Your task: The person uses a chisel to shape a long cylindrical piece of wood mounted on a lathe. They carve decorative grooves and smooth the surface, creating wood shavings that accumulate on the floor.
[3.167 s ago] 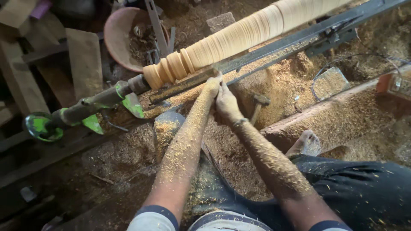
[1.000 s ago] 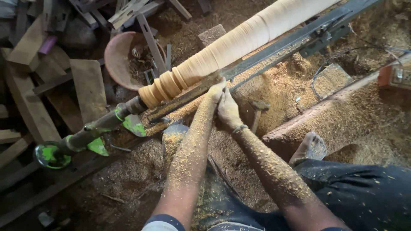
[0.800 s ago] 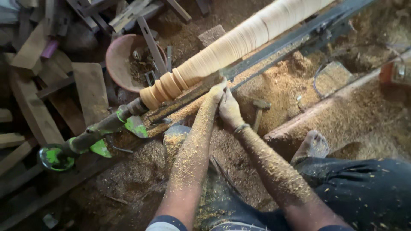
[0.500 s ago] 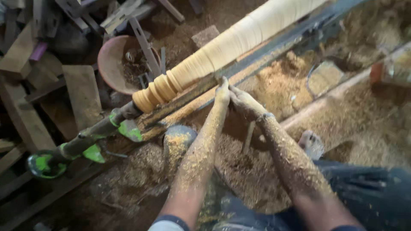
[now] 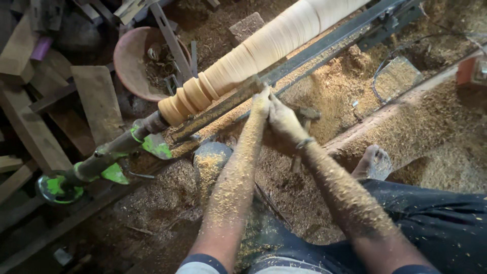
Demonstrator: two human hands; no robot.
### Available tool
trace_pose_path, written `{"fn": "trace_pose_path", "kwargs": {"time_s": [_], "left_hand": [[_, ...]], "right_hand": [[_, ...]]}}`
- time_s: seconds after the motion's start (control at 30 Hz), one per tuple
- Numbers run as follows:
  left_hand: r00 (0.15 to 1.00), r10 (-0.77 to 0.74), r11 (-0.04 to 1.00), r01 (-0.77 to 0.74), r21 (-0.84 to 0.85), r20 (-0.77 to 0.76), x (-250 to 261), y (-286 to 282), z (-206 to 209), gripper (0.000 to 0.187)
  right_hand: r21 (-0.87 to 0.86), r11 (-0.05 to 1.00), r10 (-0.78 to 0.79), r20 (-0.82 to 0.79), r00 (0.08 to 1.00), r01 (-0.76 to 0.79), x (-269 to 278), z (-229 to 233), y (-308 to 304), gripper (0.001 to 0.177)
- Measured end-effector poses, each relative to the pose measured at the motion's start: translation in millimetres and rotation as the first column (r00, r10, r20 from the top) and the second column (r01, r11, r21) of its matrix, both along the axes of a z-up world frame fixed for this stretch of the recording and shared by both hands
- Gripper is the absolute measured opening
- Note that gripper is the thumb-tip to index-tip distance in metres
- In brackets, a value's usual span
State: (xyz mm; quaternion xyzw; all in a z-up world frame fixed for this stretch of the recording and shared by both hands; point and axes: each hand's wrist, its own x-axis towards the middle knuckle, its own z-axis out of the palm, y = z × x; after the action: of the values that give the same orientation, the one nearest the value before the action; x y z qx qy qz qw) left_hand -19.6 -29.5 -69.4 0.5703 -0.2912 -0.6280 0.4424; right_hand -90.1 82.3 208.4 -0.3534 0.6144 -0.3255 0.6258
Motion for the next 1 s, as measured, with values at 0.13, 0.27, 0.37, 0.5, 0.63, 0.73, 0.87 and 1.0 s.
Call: {"fn": "trace_pose_path", "kwargs": {"time_s": [0.13, 0.27, 0.37, 0.5, 0.63, 0.73, 0.87, 1.0], "left_hand": [[0.974, -0.114, 0.991, 0.127, 0.050, -0.198, 32.6, -11.1, 4.2, 0.059], [0.978, -0.209, 0.977, 0.209, 0.033, 0.006, 20.5, -13.9, 19.6, 0.065], [0.980, -0.191, 0.981, 0.190, 0.033, 0.045, 11.7, -13.3, 24.7, 0.072], [0.976, -0.199, 0.974, 0.188, 0.126, 0.090, -1.0, -13.3, 32.0, 0.079], [0.980, -0.138, 0.985, 0.121, 0.119, 0.143, -2.6, -10.8, 33.6, 0.074], [0.991, -0.120, 0.989, 0.115, 0.091, 0.060, -4.6, -8.2, 22.1, 0.069], [0.974, -0.184, 0.982, 0.189, 0.020, -0.130, 17.7, -19.7, 10.6, 0.064], [0.950, -0.229, 0.971, 0.207, -0.119, -0.211, 16.4, -15.2, 33.9, 0.063]], "right_hand": [[-0.061, 0.974, -0.195, 0.253, 0.948, 0.217, 40.2, -17.5, 2.1, 0.049], [-0.241, 0.962, -0.173, -0.174, 0.969, 0.129, 30.8, -47.9, 1.6, 0.050], [-0.342, 0.939, -0.087, -0.321, 0.943, -0.030, 11.5, -73.3, -8.1, 0.047], [-0.464, 0.881, -0.020, -0.238, 0.971, -0.096, -9.5, -91.4, -20.0, 0.046], [-0.255, 0.959, 0.038, -0.323, 0.946, -0.126, -13.8, -87.1, -22.3, 0.051], [-0.271, 0.958, -0.026, -0.414, 0.910, -0.096, -7.3, -79.8, -14.5, 0.050], [-0.250, 0.968, -0.128, -0.414, 0.901, 0.023, 25.1, -77.0, -9.1, 0.051], [-0.272, 0.953, -0.219, -0.310, 0.925, 0.134, 34.7, -71.4, -2.6, 0.052]]}}
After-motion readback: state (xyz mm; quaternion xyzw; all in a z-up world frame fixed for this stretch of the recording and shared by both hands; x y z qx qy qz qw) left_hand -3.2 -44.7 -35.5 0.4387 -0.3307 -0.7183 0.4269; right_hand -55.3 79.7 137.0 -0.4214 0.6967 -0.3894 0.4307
